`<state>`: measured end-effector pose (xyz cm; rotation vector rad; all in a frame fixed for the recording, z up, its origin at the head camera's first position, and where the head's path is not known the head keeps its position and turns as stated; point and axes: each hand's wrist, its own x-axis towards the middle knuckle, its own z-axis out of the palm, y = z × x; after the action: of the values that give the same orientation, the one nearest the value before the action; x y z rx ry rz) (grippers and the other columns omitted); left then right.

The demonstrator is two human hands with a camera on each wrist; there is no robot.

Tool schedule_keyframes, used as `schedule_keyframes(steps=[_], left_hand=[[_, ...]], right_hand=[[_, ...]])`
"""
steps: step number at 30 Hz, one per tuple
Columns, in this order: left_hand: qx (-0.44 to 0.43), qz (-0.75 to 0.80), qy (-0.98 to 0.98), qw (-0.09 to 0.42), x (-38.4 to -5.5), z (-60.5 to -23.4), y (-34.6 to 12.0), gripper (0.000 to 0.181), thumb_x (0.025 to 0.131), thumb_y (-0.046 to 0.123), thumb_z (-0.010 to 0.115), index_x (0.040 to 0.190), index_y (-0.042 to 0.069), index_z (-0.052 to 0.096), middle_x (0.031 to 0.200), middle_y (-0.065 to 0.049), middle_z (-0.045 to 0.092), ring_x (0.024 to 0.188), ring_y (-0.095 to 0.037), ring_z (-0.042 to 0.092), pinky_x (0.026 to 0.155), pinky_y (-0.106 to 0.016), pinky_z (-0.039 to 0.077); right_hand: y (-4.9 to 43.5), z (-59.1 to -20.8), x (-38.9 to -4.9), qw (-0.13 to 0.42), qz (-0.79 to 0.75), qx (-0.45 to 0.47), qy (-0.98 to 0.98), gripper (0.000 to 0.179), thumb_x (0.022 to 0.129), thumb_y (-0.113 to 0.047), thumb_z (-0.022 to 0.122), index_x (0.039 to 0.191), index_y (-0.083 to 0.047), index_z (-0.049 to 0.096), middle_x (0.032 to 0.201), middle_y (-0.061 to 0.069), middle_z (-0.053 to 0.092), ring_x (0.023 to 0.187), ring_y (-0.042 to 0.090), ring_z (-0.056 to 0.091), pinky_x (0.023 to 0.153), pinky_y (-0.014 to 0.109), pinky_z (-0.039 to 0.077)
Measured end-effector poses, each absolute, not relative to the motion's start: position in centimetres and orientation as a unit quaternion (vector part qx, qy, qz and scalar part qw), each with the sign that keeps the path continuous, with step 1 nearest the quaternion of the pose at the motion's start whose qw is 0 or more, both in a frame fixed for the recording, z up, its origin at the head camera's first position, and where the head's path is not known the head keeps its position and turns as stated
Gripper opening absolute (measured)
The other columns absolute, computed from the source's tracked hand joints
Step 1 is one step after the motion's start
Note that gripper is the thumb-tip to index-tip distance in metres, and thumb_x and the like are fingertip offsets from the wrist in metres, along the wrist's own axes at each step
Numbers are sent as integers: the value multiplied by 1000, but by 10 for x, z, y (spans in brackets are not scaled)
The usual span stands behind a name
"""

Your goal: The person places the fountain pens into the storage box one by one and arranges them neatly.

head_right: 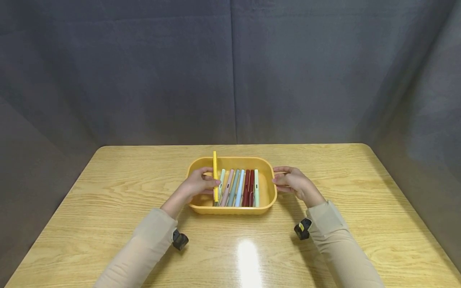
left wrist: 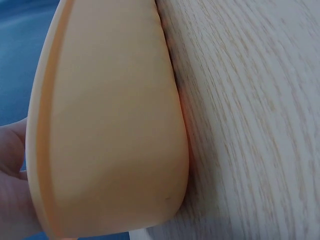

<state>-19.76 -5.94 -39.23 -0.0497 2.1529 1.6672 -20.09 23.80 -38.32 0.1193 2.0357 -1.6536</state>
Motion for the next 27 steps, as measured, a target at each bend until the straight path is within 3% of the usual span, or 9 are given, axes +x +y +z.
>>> schedule_keyframes(steps=[13, 20, 27], left_hand=[[-25, 590, 780, 208, -198, -392, -61, 59, 87, 6, 68, 139, -2, 43, 126, -26, 56, 96, -26, 67, 81, -35, 61], [-22, 586, 780, 217, -199, -391, -61, 58, 88, 2, 65, 140, -3, 42, 123, -26, 58, 100, -29, 66, 85, -38, 60], [-21, 581, 784, 217, -199, -390, -63, 56, 87, -4, 63, 139, -4, 42, 119, -26, 58, 91, -23, 64, 84, -39, 60]], right_hand=[[238, -384, -200, 255, -607, 49, 751, 59, 94, -3, 54, 143, 10, 25, 92, -8, 60, 79, 0, 63, 77, 15, 58], [237, -383, -200, 256, -605, 48, 752, 59, 94, -3, 54, 143, 11, 24, 91, -9, 59, 79, -1, 62, 76, 15, 58], [237, -383, -201, 257, -604, 50, 753, 58, 95, -5, 54, 143, 9, 25, 91, -9, 57, 80, -1, 61, 76, 14, 57]])
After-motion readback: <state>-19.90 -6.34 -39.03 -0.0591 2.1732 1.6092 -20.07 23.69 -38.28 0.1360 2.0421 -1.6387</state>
